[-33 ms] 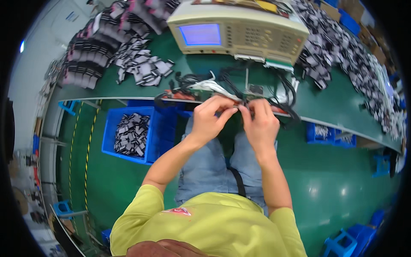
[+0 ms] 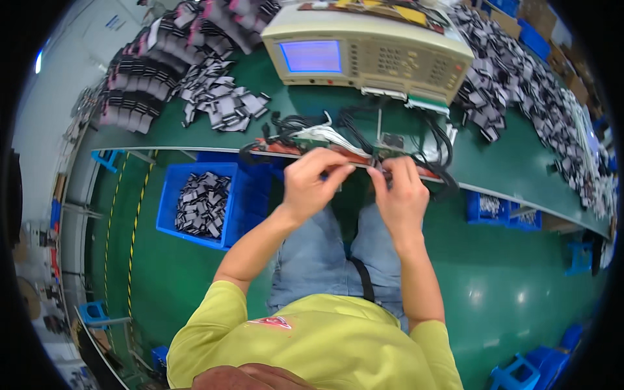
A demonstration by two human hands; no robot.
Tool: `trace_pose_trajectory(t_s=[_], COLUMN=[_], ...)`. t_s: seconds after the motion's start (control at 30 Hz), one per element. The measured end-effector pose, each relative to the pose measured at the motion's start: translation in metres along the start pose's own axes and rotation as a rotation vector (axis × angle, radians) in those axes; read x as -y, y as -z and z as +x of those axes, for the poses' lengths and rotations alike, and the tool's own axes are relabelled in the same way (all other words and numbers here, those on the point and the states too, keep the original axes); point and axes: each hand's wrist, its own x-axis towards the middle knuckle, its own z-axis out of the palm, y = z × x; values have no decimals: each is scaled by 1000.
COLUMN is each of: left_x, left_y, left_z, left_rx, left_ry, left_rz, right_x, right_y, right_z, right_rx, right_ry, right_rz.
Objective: The recorder is testing electronic ribbon cables using a specialized testing device on a factory assembly line.
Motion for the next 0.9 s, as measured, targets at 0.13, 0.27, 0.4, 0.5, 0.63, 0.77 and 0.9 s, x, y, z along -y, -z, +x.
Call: trace_pose_trajectory(t_s=[0.13,0.27,0.4,0.5,0.63,0.77,0.9], left_x=[32,116,153,176,174,166,170], left_y=[108,196,200,195,186,176,178], left_z=[33,47,63,86,119,146,150], left_rx=[-206,-265,33,414,874,1066,1059], left_ry=[97,392,73,-76,50,5,-99], left_rz=[457,744,866,907,1001,1098,1159], right_x=[11,5,6,6,2,8,9], right_y=[15,16,16,18,22,20,23], right_z=[-7,-8,-9,-12,-13,-10,-7], right_rx=[43,27,60,91,120,154,169], right_ry=[-21,5,6,10,56,2,41], right_rz=[90,138,111,121,116,159,136])
